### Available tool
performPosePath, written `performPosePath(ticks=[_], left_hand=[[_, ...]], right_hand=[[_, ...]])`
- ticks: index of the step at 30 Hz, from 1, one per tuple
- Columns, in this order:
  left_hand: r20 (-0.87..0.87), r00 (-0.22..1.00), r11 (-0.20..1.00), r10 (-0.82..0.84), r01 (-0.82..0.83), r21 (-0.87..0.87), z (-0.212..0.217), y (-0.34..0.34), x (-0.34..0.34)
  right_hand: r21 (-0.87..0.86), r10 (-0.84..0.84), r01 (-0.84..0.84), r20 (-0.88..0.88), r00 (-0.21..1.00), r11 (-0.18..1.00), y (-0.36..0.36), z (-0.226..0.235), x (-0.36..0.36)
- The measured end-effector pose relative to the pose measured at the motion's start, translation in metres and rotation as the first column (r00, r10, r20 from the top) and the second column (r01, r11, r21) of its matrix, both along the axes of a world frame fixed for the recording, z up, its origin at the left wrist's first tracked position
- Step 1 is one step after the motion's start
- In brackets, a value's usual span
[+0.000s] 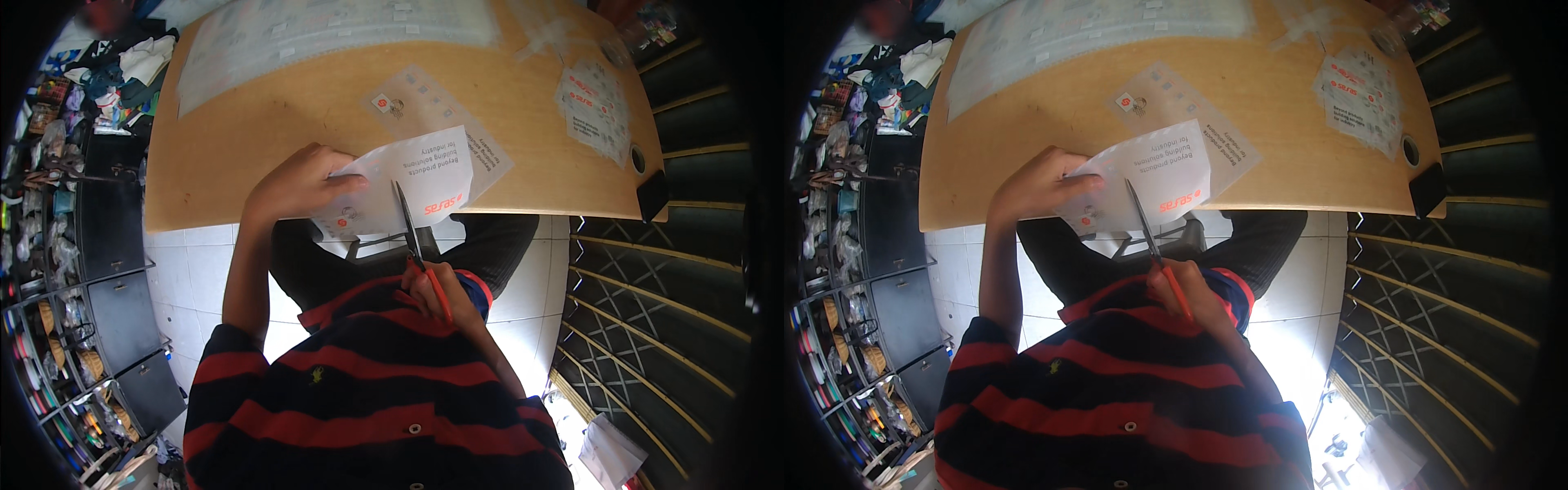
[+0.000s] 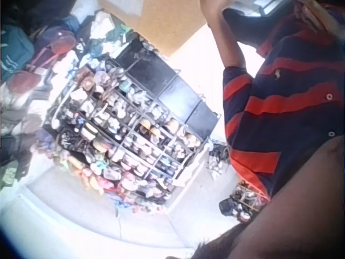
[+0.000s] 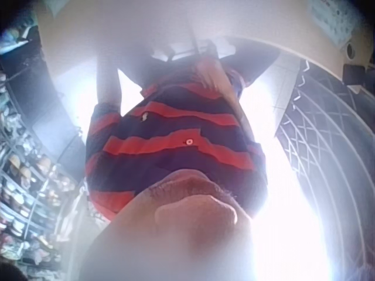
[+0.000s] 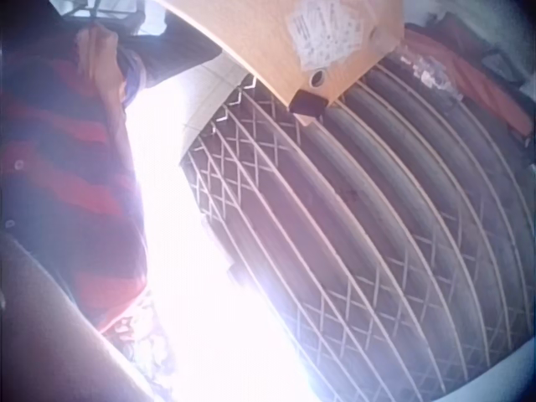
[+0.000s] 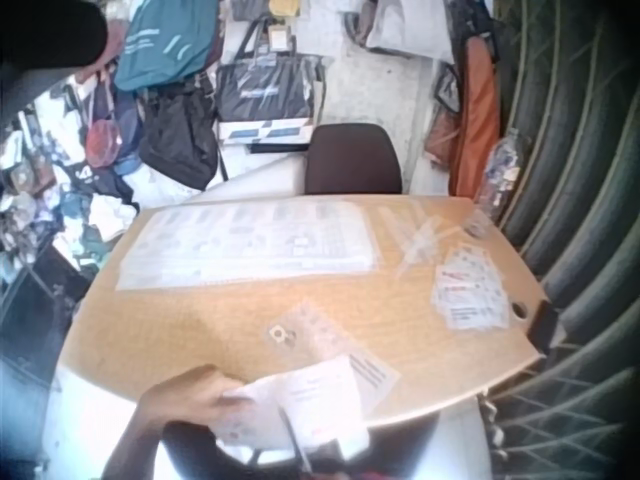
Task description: The person uses red-handled scissors to cut a large sheet of translucent paper with printed text and logos into smaller rectangular pieces. They hold the paper steady with their left hand while cutting with their right hand, repeatedly trimming the edges and separating sections on a wooden table.
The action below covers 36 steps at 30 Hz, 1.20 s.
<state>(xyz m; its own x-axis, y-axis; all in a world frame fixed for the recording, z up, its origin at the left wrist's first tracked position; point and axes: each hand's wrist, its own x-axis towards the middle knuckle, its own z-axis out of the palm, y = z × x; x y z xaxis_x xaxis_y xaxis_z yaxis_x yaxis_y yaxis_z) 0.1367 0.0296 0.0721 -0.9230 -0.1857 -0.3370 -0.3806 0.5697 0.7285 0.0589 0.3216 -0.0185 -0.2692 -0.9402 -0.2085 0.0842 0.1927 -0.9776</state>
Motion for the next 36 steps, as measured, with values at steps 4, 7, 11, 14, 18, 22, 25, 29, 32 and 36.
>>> performPosePath(ticks=[4,7,11,14,18,22,25,29,32,36], left_hand=[[-0.109,0.988,0.994,-0.106,0.105,-0.009,0.006,0.001,0.003],[-0.226,0.962,0.987,-0.153,0.138,-0.077,0.002,0.003,0.007],[-0.149,0.980,0.991,-0.130,0.135,0.020,0.016,0.001,0.008],[-0.129,0.984,0.989,-0.125,0.134,0.065,0.018,0.008,0.006],[-0.137,0.986,0.983,-0.090,0.110,0.148,0.013,0.013,0.004],[-0.096,0.990,0.983,-0.103,0.115,0.141,0.023,0.015,-0.002],[-0.072,0.992,0.982,-0.103,0.113,0.154,0.025,0.016,-0.004],[-0.017,0.996,0.977,-0.089,0.091,0.195,0.027,0.018,-0.007],[0.036,0.991,0.968,-0.127,0.116,0.222,0.026,0.014,-0.011],[0.097,0.982,0.965,-0.164,0.139,0.223,0.026,0.012,-0.022]], right_hand=[[0.006,0.026,-0.026,-0.014,1.000,1.000,0.002,0.004,-0.002],[-0.009,0.054,-0.055,-0.065,0.996,0.998,0.004,0.002,-0.004],[0.067,0.059,-0.052,-0.102,0.993,0.996,0.005,-0.002,-0.004],[0.071,0.059,-0.053,-0.092,0.994,0.996,0.005,-0.001,-0.004],[0.065,0.091,-0.086,-0.070,0.993,0.994,0.005,-0.005,-0.005],[0.103,0.100,-0.092,-0.070,0.993,0.990,0.006,-0.002,-0.005],[0.060,0.106,-0.101,-0.077,0.991,0.993,0.007,0.000,-0.007],[0.033,0.095,-0.092,-0.085,0.992,0.995,0.009,0.002,-0.009],[0.073,0.082,-0.074,-0.099,0.992,0.995,0.008,0.008,-0.008],[0.060,0.059,-0.052,-0.129,0.990,0.997,0.011,-0.001,-0.009]])
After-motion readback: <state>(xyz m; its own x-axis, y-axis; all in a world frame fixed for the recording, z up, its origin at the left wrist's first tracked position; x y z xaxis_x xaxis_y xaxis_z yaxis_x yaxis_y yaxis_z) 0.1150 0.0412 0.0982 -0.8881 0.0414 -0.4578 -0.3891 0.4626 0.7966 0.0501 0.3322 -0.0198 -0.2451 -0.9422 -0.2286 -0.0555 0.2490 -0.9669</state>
